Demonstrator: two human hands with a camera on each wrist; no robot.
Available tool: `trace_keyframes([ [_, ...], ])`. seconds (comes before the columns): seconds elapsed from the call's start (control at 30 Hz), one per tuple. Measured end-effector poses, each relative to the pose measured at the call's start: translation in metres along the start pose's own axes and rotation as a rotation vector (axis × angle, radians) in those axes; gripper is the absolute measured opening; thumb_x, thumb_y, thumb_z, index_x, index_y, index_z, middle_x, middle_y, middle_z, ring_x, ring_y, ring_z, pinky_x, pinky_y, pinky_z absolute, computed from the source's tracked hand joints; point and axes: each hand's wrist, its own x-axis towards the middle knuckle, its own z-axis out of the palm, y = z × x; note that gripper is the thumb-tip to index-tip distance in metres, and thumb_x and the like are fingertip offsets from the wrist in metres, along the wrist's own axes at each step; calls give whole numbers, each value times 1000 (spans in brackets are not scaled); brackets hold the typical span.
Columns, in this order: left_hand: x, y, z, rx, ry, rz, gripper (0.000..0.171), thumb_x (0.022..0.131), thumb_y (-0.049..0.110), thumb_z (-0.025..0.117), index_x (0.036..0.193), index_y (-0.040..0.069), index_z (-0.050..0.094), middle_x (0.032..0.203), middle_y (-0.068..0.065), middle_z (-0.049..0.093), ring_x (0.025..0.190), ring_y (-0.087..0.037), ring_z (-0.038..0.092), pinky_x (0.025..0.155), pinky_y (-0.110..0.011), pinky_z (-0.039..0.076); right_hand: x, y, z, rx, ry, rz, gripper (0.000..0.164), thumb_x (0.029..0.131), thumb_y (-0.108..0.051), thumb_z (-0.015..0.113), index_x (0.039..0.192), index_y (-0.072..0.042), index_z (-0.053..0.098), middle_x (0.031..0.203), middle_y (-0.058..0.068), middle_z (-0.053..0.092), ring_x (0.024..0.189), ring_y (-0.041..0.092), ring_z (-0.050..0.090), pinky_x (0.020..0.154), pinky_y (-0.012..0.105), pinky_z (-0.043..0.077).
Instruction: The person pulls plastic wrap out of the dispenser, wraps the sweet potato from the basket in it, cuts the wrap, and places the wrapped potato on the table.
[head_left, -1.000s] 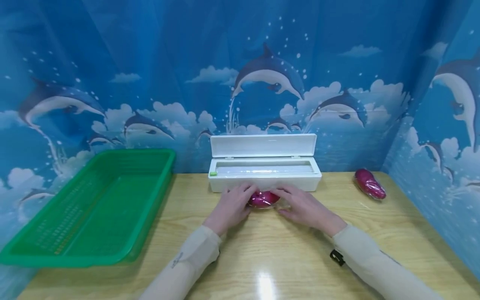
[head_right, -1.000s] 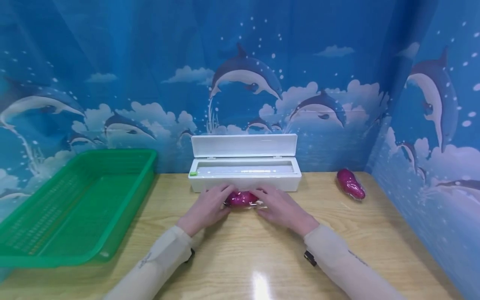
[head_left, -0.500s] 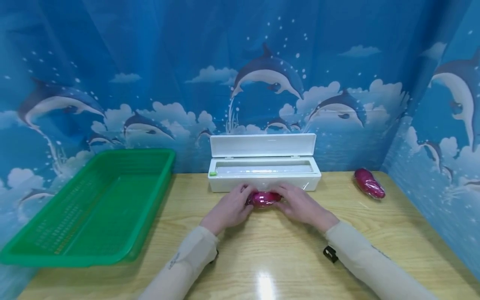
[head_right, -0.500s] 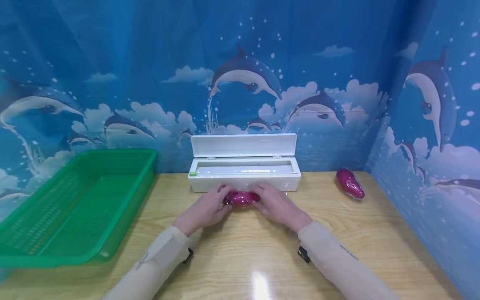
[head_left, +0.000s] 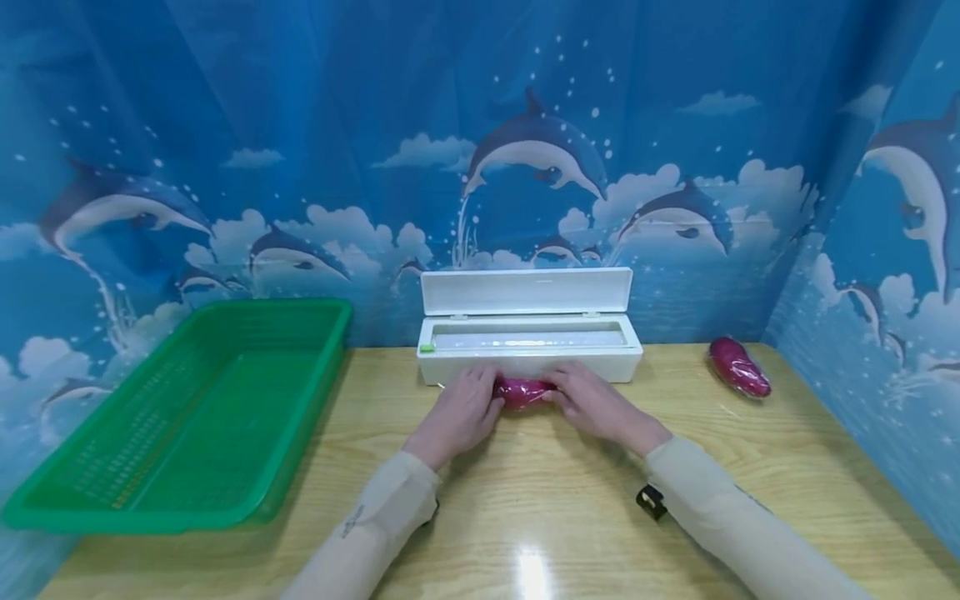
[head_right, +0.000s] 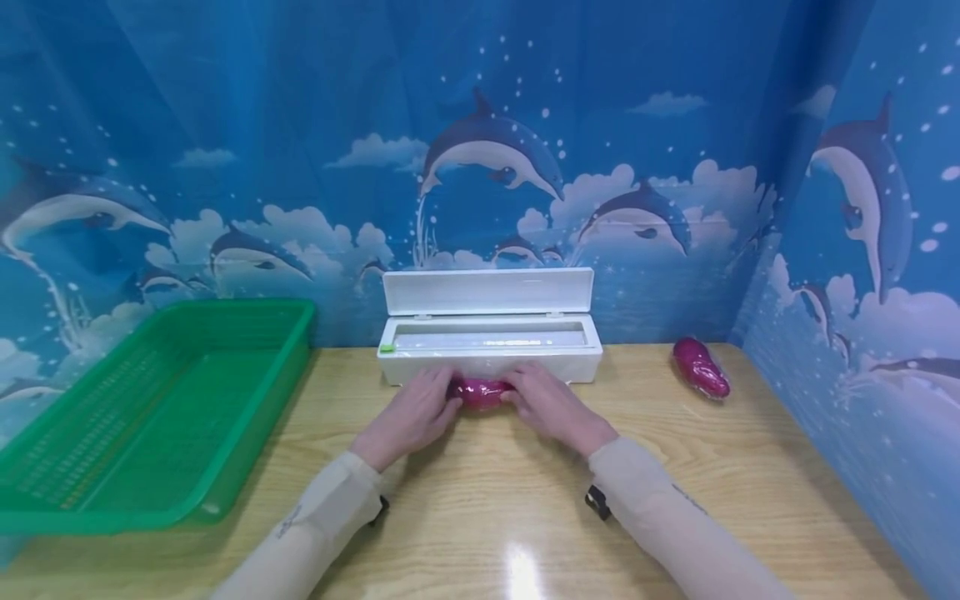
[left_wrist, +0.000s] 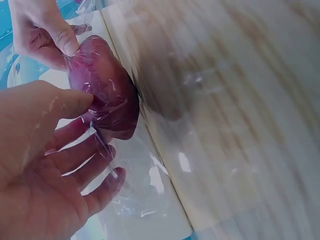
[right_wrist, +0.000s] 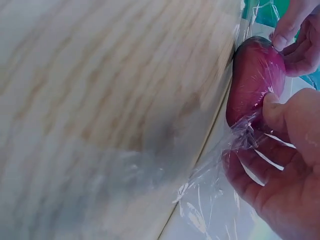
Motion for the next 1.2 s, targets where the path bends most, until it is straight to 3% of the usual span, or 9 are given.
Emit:
trace_keyframes([
  [0.13, 1, 2, 0, 35, -7, -25, 25, 105, 24, 59, 124, 8, 56, 119, -9, 67, 114, -25, 62, 103, -41, 53, 2, 0, 1, 4, -17, 5, 26, 99, -11, 64, 120, 3, 69, 118, 19, 71, 114, 37, 65, 103, 52, 53],
  [0.3, 2, 2, -3, -8, -36, -47, 31, 103, 25, 62, 128, 8, 56, 124, -10, 65, 118, -25, 63, 106, -40, 53, 0, 0, -3, 44, -53, 39, 36, 97, -14, 68, 128, 4, 65, 127, 21, 67, 119, 37, 64, 105, 52, 52],
  [0.5, 0, -5, -7, -187, -53, -95, 43, 99, 23, 67, 138, 7, 57, 129, -11, 61, 120, -26, 63, 106, -41, 54, -12, 1, -11, 168, -40, 87, 55, 91, -18, 76, 139, 3, 58, 137, 20, 61, 121, 37, 64, 102, 50, 55],
  [0.67, -5, -14, -10, -359, -19, -131, 42, 100, 22, 65, 140, 11, 56, 139, -9, 60, 130, -27, 59, 111, -45, 50, -21, 5, -17, 394, 47, 210, 39, 95, -13, 71, 132, -2, 65, 131, 16, 67, 113, 33, 70, 91, 38, 61],
  [0.8, -8, -21, -16, -481, 61, -159, 39, 100, 20, 64, 138, 12, 58, 140, -9, 62, 133, -26, 58, 112, -46, 48, -28, 11, -22, 419, 83, 259, 28, 96, -11, 69, 123, -6, 71, 124, 14, 71, 107, 30, 72, 86, 34, 62],
  [1.0, -10, -46, -32, -516, 240, -200, 40, 96, 16, 68, 134, 6, 61, 133, -13, 62, 124, -30, 59, 105, -50, 52, -32, 14, -27, 333, 104, 184, 20, 95, -9, 69, 114, -6, 74, 111, 10, 75, 97, 23, 72, 78, 27, 61],
  [1.1, -8, -66, -38, -478, 249, -259, 51, 92, 20, 73, 139, 7, 57, 142, -18, 52, 133, -36, 49, 108, -58, 46, -25, 8, -31, 280, 128, 104, 20, 96, -9, 69, 114, -5, 74, 106, 6, 76, 93, 19, 71, 75, 23, 59],
  [1.2, -5, -85, -40, -446, 195, -326, 67, 90, 27, 76, 149, 12, 48, 156, -21, 38, 142, -41, 37, 112, -66, 39, -12, -1, -34, 247, 143, 35, 21, 98, -12, 68, 117, -6, 74, 104, 4, 76, 93, 18, 71, 77, 26, 59],
])
